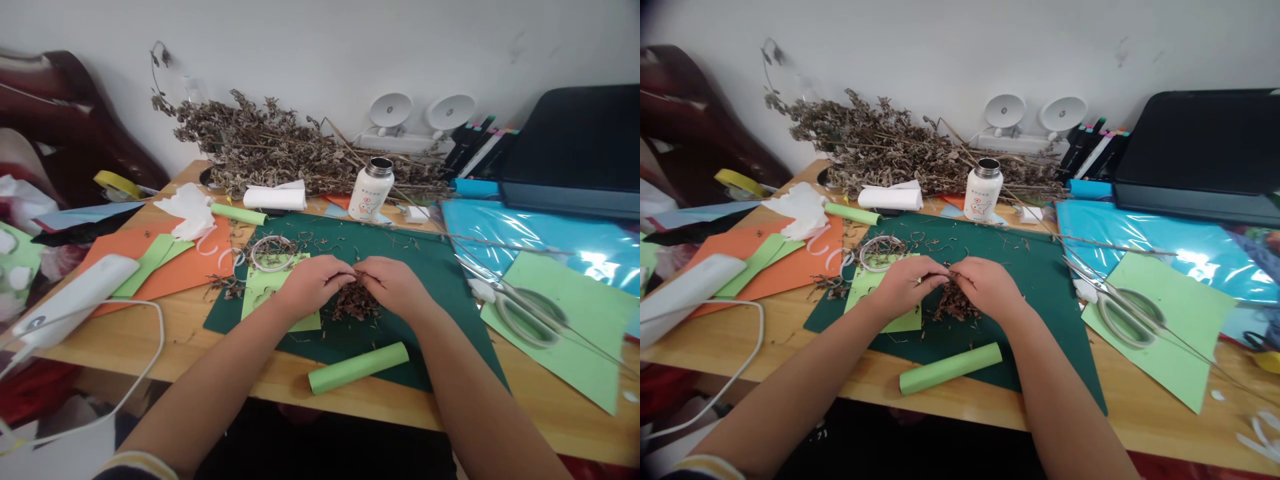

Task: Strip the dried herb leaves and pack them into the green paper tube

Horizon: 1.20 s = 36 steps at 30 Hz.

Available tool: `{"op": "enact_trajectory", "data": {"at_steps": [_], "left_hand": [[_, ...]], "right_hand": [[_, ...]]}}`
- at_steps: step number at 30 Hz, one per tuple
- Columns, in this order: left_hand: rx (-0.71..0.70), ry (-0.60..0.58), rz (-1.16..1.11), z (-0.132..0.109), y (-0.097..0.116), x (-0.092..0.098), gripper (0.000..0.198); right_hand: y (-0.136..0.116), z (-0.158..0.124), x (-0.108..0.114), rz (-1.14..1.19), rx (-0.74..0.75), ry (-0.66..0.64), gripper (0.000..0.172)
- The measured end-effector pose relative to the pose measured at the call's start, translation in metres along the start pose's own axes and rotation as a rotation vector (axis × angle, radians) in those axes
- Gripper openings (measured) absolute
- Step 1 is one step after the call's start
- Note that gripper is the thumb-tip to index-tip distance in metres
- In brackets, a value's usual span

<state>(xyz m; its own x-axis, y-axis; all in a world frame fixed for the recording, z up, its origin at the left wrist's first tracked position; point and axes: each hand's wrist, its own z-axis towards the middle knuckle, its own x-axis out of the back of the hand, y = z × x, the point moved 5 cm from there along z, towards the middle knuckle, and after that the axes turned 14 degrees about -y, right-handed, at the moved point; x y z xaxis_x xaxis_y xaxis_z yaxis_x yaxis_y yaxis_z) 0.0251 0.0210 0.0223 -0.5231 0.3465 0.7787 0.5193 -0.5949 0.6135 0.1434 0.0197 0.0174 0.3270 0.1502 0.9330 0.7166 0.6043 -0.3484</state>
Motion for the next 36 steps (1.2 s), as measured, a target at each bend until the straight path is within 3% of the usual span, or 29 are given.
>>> {"op": "enact_trajectory", "data": {"at_steps": [7, 11, 14, 22, 36], "left_hand": [[0.125, 0.087, -0.047, -0.002, -0.004, 0.005, 0.017], [0.252, 0.221, -0.338, -0.006, -0.019, 0.015, 0.014], [0.265, 0.258, -0.538, -0.006, -0.025, 0.016, 0.014], [0.257, 0.235, -0.631, -0.004, -0.026, 0.009, 0.014], [0.31, 0.211, -0.623, -0.002, -0.037, 0.008, 0.017]], "right_hand": [[-0.001, -0.002, 0.001, -0.024, 0.01, 0.015, 0.023], [0.005, -0.004, 0.007, 0.016, 0.001, 0.065, 0.023], [0.007, -0.003, 0.006, 0.036, 0.003, 0.023, 0.024], [0.004, -0.002, 0.004, 0.054, 0.035, -0.018, 0.023], [0.009, -0.008, 0.012, 0.091, -0.065, 0.07, 0.021]]}}
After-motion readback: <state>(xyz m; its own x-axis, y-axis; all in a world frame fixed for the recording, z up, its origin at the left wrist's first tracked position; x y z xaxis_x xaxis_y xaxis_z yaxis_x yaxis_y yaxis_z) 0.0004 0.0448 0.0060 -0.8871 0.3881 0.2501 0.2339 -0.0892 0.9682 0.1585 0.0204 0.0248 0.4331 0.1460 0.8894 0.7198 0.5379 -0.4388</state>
